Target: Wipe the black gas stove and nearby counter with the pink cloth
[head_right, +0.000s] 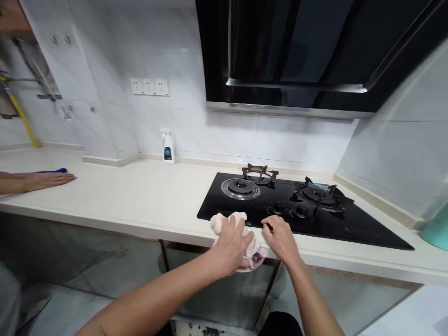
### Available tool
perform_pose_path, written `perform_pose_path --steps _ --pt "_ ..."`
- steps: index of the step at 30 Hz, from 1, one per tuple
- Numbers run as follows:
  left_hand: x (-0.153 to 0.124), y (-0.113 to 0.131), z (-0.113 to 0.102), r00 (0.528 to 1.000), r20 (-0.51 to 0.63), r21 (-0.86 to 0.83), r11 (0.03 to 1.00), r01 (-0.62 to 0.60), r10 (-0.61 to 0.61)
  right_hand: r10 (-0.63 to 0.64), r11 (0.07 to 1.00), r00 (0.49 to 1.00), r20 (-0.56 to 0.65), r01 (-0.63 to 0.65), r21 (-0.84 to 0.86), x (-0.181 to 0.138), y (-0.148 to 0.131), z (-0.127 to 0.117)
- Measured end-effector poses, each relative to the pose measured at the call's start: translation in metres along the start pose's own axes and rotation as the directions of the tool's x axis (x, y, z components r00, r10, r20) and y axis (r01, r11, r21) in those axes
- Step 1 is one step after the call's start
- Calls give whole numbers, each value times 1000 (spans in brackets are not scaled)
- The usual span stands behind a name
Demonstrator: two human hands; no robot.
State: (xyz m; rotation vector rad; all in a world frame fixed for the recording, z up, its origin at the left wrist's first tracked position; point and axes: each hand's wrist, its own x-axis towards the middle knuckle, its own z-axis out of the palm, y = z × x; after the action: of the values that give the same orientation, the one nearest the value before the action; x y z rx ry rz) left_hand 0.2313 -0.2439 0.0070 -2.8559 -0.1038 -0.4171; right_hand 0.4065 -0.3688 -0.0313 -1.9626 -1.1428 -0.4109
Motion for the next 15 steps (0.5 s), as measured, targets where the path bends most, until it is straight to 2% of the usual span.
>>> perform_pose_path --steps 4,7,11,15 --pt "0 19 18 993 -119 54 998 -18 24 45 998 997 -70 -48 -43 -4 8 2" --pt "-4 14 16 994 -103 10 999 -37 38 56 997 996 -72 -60 -56 -6 16 1" --pt "-19 -14 6 998 -42 -81 996 -48 45 72 995 996 -52 -75 -60 -7 22 -3" --pt "-48 -58 1 998 31 -129 990 50 -46 97 994 995 -36 -99 -51 -9 23 -7"
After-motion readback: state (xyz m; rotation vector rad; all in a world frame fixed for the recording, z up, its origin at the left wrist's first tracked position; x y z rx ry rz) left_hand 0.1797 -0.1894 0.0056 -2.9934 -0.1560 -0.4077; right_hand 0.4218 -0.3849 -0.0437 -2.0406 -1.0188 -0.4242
